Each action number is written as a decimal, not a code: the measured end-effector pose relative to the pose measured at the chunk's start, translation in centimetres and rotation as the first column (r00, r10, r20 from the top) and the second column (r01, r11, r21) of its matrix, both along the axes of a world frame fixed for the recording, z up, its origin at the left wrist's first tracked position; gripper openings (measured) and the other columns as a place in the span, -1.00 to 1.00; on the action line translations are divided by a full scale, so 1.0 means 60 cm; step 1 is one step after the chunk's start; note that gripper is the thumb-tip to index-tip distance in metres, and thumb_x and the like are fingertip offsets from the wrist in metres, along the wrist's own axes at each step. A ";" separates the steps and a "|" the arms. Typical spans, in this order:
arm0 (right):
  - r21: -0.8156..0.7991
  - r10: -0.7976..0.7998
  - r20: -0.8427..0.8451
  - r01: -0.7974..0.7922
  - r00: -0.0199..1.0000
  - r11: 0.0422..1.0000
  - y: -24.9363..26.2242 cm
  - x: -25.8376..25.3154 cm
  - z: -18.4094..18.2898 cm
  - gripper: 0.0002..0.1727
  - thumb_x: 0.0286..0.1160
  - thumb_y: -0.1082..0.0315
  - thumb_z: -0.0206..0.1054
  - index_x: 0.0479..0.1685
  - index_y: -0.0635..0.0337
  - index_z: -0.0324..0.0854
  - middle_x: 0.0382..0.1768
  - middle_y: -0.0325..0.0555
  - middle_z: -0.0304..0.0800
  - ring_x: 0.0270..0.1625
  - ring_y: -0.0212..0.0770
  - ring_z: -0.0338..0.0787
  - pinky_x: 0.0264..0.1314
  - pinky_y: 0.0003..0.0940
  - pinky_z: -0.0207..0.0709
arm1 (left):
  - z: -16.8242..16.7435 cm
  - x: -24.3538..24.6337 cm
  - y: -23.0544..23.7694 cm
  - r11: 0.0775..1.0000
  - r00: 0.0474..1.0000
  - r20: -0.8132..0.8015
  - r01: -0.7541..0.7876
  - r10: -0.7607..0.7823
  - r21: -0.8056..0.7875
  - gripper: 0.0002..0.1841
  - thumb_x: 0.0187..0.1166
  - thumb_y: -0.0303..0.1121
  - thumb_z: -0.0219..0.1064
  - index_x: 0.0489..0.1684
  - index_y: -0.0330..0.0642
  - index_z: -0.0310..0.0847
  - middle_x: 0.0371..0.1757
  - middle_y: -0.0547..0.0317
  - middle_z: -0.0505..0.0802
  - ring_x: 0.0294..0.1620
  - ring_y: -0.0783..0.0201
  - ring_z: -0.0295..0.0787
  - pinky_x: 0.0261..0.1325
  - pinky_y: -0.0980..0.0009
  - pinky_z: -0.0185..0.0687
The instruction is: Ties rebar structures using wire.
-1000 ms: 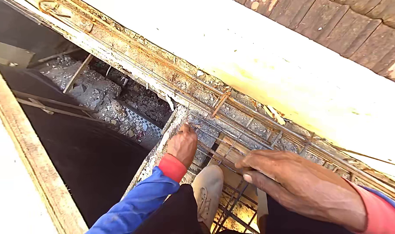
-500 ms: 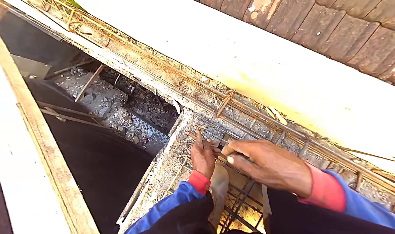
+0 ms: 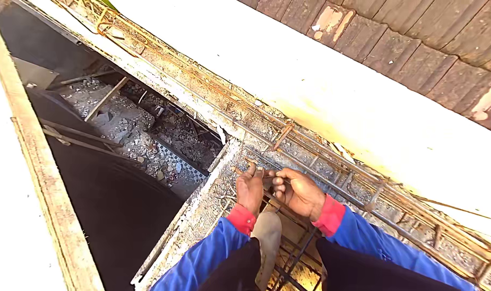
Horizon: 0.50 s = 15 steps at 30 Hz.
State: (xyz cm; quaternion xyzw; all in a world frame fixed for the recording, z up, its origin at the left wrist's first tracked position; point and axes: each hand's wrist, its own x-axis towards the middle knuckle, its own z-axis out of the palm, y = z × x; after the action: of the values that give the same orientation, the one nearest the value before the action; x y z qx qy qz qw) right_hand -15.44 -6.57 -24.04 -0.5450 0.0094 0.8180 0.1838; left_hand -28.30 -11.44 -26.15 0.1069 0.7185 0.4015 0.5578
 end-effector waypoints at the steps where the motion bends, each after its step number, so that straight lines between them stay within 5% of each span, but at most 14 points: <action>1: 0.055 -0.051 0.018 0.050 0.999 0.997 -0.001 -0.005 0.001 -0.76 0.76 0.39 0.03 -0.11 0.30 0.59 -0.50 -0.11 0.62 -0.59 -0.31 0.61 -0.50 -0.46 0.62 | 0.002 -0.002 0.003 1.000 1.000 0.024 0.007 -0.007 0.001 -0.65 0.83 -0.39 0.14 0.39 -0.45 0.60 -0.12 -0.07 0.95 -0.22 0.18 0.94 0.00 0.26 0.87; 4: 0.308 -0.053 0.085 0.025 0.995 0.951 -0.008 -0.034 0.007 -0.73 0.85 0.39 0.03 0.03 0.34 0.64 -0.36 0.02 0.77 -0.45 -0.22 0.76 -0.35 -0.35 0.73 | 0.009 0.001 0.008 1.000 0.994 0.109 -0.009 0.006 0.027 -0.68 0.84 -0.37 0.11 0.28 -0.34 0.72 -0.42 0.12 0.78 -0.49 0.36 0.65 -0.32 0.43 0.63; 6: 0.446 0.023 0.114 -0.071 0.993 0.892 -0.007 -0.049 0.012 -0.70 0.88 0.31 0.02 0.15 0.27 0.65 -0.38 -0.04 0.76 -0.49 -0.26 0.74 -0.39 -0.37 0.71 | 0.015 -0.005 0.005 0.996 0.985 0.168 -0.044 0.030 0.078 -0.70 0.85 -0.41 0.04 0.00 -0.35 0.74 -0.58 0.23 0.62 -0.58 0.39 0.52 -0.38 0.43 0.58; 9: 0.612 0.220 0.215 -0.307 0.951 0.728 -0.003 -0.084 0.022 -0.63 0.90 0.22 0.00 0.33 0.17 0.64 -0.38 -0.10 0.73 -0.50 -0.25 0.72 -0.38 -0.32 0.72 | 0.033 -0.049 0.000 0.996 0.994 0.098 -0.045 0.038 0.077 -0.56 0.87 -0.32 0.00 -0.49 -0.26 0.64 -0.67 0.22 0.64 -0.63 0.36 0.56 -0.44 0.39 0.61; 11: 0.640 0.381 0.393 -0.546 0.837 0.540 0.001 -0.113 0.030 -0.61 0.91 0.20 -0.05 0.38 0.07 0.63 -0.34 -0.14 0.72 -0.44 -0.25 0.74 -0.31 -0.26 0.73 | 0.048 -0.095 0.010 1.000 0.999 0.048 -0.023 0.023 0.003 -0.52 0.87 -0.21 0.00 -0.42 -0.30 0.70 -0.60 0.10 0.78 -0.60 0.28 0.70 -0.48 0.34 0.67; 15: 0.529 0.506 0.690 -0.838 0.519 0.138 0.023 -0.152 0.031 -0.61 0.88 0.15 -0.02 0.36 0.00 0.66 -0.09 -0.06 0.86 0.02 -0.10 0.85 0.17 0.03 0.69 | 0.057 -0.185 0.055 0.973 0.974 0.219 0.109 -0.064 -0.203 -0.67 0.80 -0.32 -0.01 -0.15 -0.33 0.65 -0.37 -0.05 0.88 -0.40 0.13 0.87 -0.27 0.20 0.81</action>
State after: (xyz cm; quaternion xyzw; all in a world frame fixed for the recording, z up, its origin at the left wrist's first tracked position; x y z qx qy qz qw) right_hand -24.54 -5.21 -22.19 -0.4618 -0.6599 0.5924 0.0184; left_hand -39.42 -8.12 -22.75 0.0346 0.6887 0.3062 0.6563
